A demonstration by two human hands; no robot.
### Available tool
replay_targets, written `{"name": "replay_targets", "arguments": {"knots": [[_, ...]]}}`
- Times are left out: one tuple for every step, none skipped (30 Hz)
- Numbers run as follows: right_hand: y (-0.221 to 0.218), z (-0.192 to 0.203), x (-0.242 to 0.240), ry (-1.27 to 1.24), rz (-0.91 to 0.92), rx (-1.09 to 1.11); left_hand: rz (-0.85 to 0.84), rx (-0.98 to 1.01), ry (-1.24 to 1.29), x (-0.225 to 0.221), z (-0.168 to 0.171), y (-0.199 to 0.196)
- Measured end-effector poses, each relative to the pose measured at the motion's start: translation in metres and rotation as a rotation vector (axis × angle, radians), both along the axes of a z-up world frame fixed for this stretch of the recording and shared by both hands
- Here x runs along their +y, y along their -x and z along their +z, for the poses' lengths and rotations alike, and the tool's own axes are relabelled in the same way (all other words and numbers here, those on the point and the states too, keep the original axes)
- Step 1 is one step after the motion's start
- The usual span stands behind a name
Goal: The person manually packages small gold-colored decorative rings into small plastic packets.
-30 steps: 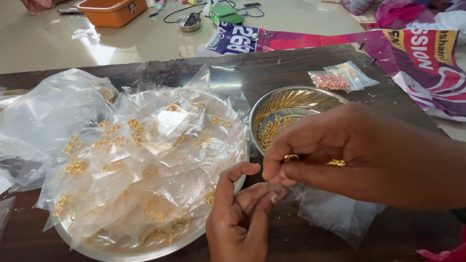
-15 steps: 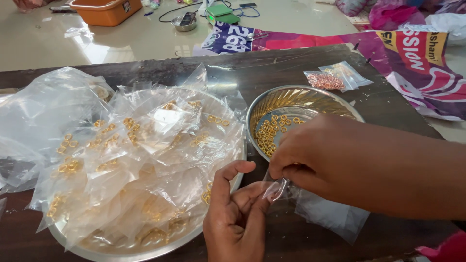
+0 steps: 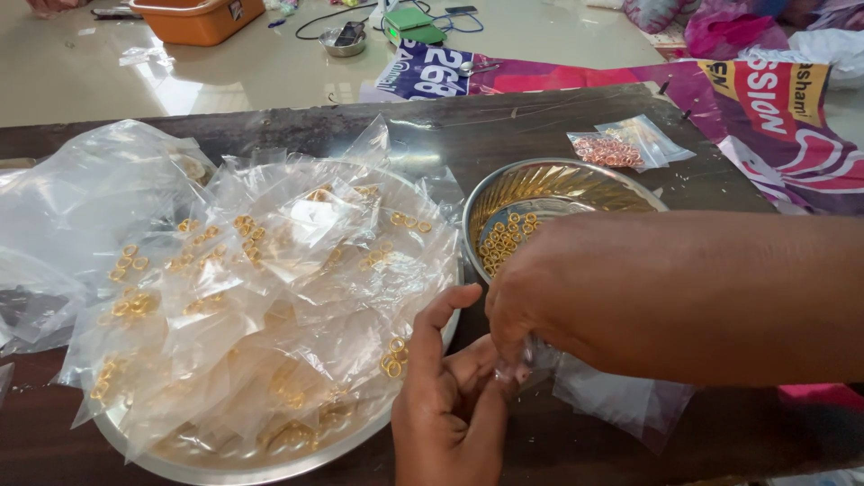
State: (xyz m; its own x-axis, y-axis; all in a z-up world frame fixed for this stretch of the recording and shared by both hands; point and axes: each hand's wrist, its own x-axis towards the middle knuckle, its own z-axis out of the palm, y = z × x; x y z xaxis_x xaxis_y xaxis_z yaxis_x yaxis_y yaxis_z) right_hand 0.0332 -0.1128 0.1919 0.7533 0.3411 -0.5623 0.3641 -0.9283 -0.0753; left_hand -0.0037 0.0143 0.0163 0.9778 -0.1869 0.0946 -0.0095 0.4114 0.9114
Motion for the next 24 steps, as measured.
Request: {"name": "replay_targets", "arguments": {"knots": [[0.000,0.000,0.000,0.011,0.001,0.012,-0.020,-0.004,0.012,-0.001,-0.001,0.000],[0.000,0.000,0.001,0.010,0.002,0.013,-0.020,-0.003,0.012,0.000,-0.003,-0.001],[0.000,0.000,0.001,0.020,0.003,0.025,-0.027,-0.055,-0.011,0.001,-0.005,-0.001],[0.000,0.000,0.001,0.030,0.003,0.037,-0.036,-0.107,-0.035,0.002,-0.006,-0.001],[0.000,0.000,0.001,0.030,0.003,0.037,-0.036,-0.107,-0.035,0.003,-0.004,0.000],[0.000,0.000,0.001,0.039,0.002,0.048,-0.017,-0.088,-0.121,0.003,-0.001,0.000],[0.000,0.001,0.001,0.048,0.002,0.060,0.002,-0.068,-0.207,0.004,0.001,0.001],[0.000,0.001,0.000,0.048,0.000,0.060,0.000,-0.068,-0.207,0.003,0.004,0.001],[0.001,0.001,0.000,0.058,0.000,0.071,0.009,-0.038,-0.200,0.002,0.006,0.001],[0.001,0.001,0.000,0.068,0.001,0.083,0.020,-0.007,-0.193,0.002,0.009,0.001],[0.001,-0.001,-0.003,0.068,0.001,0.083,0.020,-0.006,-0.193,0.002,0.007,0.001],[0.001,-0.003,-0.005,0.057,-0.026,0.060,0.020,-0.023,-0.207,0.002,0.006,0.001],[0.002,-0.005,-0.008,0.045,-0.053,0.036,0.020,-0.041,-0.221,0.002,0.004,0.000],[0.002,-0.004,-0.007,0.044,-0.054,0.036,0.019,-0.041,-0.222,0.002,0.006,0.001],[0.002,-0.004,-0.006,0.052,-0.096,0.013,0.021,-0.014,-0.220,0.002,0.007,0.001],[0.003,-0.003,-0.005,0.061,-0.139,-0.010,0.021,0.013,-0.218,0.001,0.008,0.001],[0.004,0.003,0.000,0.061,-0.142,-0.010,0.018,0.012,-0.219,0.000,0.007,0.001],[0.005,0.008,0.006,0.090,-0.177,0.032,-0.002,-0.026,-0.170,0.000,0.005,0.001],[0.007,0.014,0.012,0.119,-0.213,0.073,-0.023,-0.064,-0.122,-0.001,0.004,0.001],[0.005,0.012,0.008,0.118,-0.214,0.074,-0.023,-0.064,-0.122,-0.001,0.006,0.001],[0.003,0.010,0.005,0.093,-0.199,0.112,-0.027,-0.048,-0.163,0.000,0.007,0.001],[0.002,0.008,0.001,0.068,-0.184,0.150,-0.030,-0.033,-0.204,0.000,0.009,0.002],[0.002,0.008,0.002,0.067,-0.184,0.151,-0.030,-0.032,-0.205,0.000,0.010,0.002],[0.001,0.007,0.003,0.050,-0.166,0.153,-0.042,-0.019,-0.182,0.000,0.010,0.002]]}}
